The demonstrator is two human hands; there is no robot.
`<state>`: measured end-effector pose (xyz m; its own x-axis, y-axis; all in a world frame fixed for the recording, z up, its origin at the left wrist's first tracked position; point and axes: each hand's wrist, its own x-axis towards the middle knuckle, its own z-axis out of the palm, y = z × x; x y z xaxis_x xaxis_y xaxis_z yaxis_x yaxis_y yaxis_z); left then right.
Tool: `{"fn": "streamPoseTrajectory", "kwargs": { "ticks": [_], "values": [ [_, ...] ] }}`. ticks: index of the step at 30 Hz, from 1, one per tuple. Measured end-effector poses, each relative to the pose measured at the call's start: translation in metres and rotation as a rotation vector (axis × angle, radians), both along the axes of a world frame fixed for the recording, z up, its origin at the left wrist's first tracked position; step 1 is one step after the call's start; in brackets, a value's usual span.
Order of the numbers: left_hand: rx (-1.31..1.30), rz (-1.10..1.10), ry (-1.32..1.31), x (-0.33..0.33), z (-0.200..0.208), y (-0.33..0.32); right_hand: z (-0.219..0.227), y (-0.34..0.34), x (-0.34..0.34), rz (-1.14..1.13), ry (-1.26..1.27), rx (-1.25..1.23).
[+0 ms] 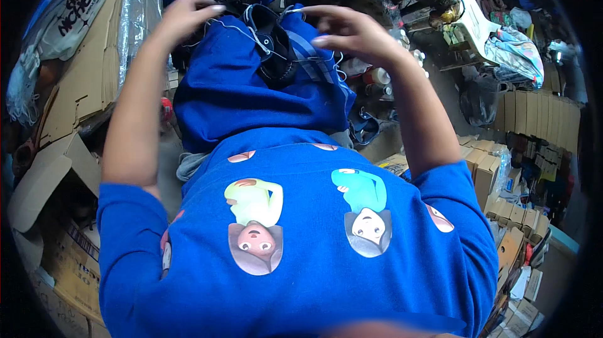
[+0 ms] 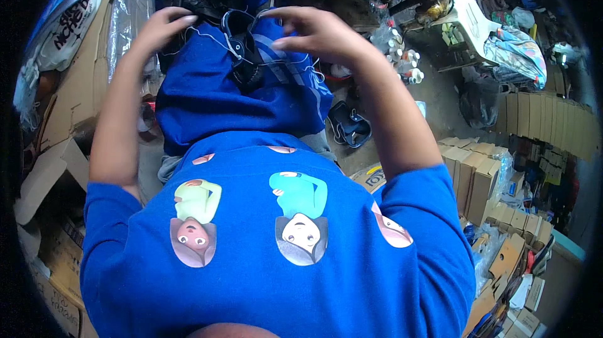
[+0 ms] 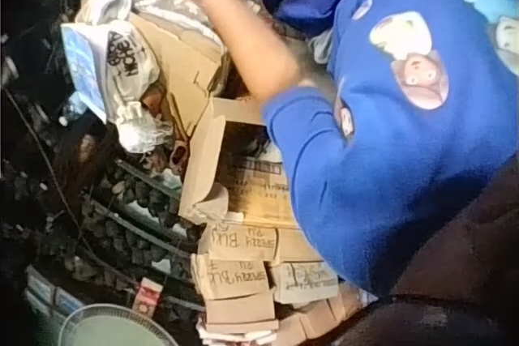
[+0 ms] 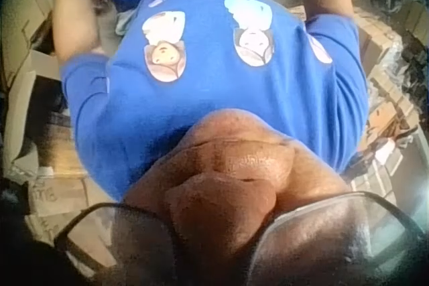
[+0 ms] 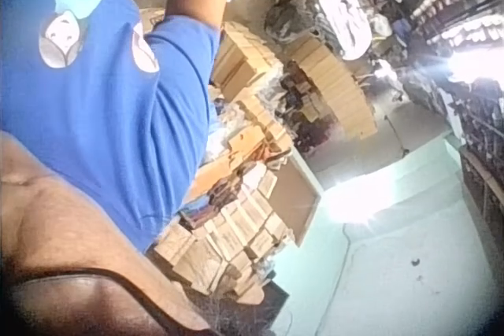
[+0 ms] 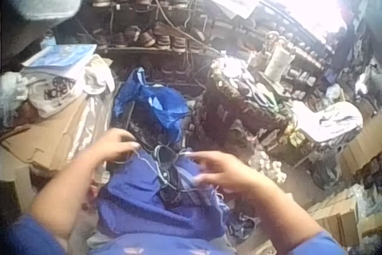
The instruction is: Hand-stitching the interior lining of a black shoe using a needle and white thread.
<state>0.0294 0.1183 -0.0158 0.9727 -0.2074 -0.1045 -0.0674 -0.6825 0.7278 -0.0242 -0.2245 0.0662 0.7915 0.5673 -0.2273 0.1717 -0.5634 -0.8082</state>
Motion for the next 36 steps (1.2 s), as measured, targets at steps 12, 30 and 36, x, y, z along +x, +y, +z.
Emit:
{"fn": "streamPoseTrajectory", "kwargs": {
  "ticks": [12, 30, 36],
  "values": [
    [0.486, -0.028, 0.188, 0.027, -0.019, -0.079, -0.042, 0.027, -0.025, -0.051, 0.088, -0.341],
    [-0.040, -0.453, -0.440, -0.120, 0.021, -0.124, -0.045, 0.004, -0.039, -0.301, 0.328, -0.047],
    [-0.252, -0.348, -0.230, -0.124, 0.007, -0.128, -0.052, 0.007, -0.048, -0.367, 0.029, 0.071]
  ]
}}
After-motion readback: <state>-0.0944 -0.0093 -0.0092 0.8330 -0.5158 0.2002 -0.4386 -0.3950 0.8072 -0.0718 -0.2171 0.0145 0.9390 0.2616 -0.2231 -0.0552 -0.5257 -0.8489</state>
